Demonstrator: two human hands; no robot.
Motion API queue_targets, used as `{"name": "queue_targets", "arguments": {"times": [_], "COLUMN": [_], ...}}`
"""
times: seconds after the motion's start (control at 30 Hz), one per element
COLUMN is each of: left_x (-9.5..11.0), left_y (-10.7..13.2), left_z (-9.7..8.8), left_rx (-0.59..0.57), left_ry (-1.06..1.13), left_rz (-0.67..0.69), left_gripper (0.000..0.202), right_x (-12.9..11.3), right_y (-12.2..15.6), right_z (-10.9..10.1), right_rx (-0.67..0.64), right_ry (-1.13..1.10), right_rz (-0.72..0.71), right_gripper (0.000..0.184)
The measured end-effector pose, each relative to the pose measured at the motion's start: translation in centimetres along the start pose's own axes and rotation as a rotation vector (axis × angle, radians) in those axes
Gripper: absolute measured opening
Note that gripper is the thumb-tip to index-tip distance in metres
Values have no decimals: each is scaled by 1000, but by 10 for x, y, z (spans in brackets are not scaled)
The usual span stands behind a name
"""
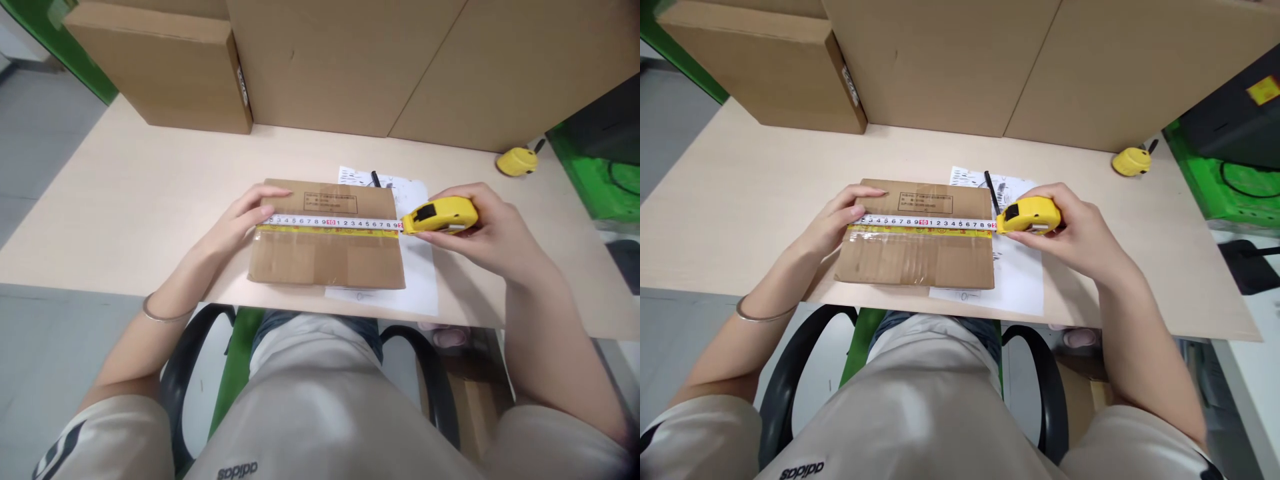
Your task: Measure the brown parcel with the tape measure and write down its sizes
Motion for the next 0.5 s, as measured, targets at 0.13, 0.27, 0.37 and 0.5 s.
{"name": "queue_targets", "arguments": {"times": [0.13,0.27,0.37,0.5], "left_x": [1,2,4,2], "left_y": [0,1,1,-3], "left_z": [-1,-2,1,10], "left_rx": [10,6,16,35], "left_ry": [-12,-10,-20,144], "left_rz": [6,2,8,9], "left_gripper": [36,38,41,67], "right_x": [-8,-38,-72,-123], "right_y": [4,-13,-40,-74], "right_z": [-1,-5,16,74], "right_rx": [16,-36,-145,-289], "right_ry": [73,134,211,340], "right_rz": [-37,-116,-172,-358], "right_gripper": [40,42,43,41]}}
Point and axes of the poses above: each hand's wrist, its own y-axis away from the middle knuckle, its own z-axis out of the palm, x = y × z, the point moved 4 cm from there along -y, towards the middle knuckle, and after that the axes turned 4 degrees about z, right-handed, at the moved point
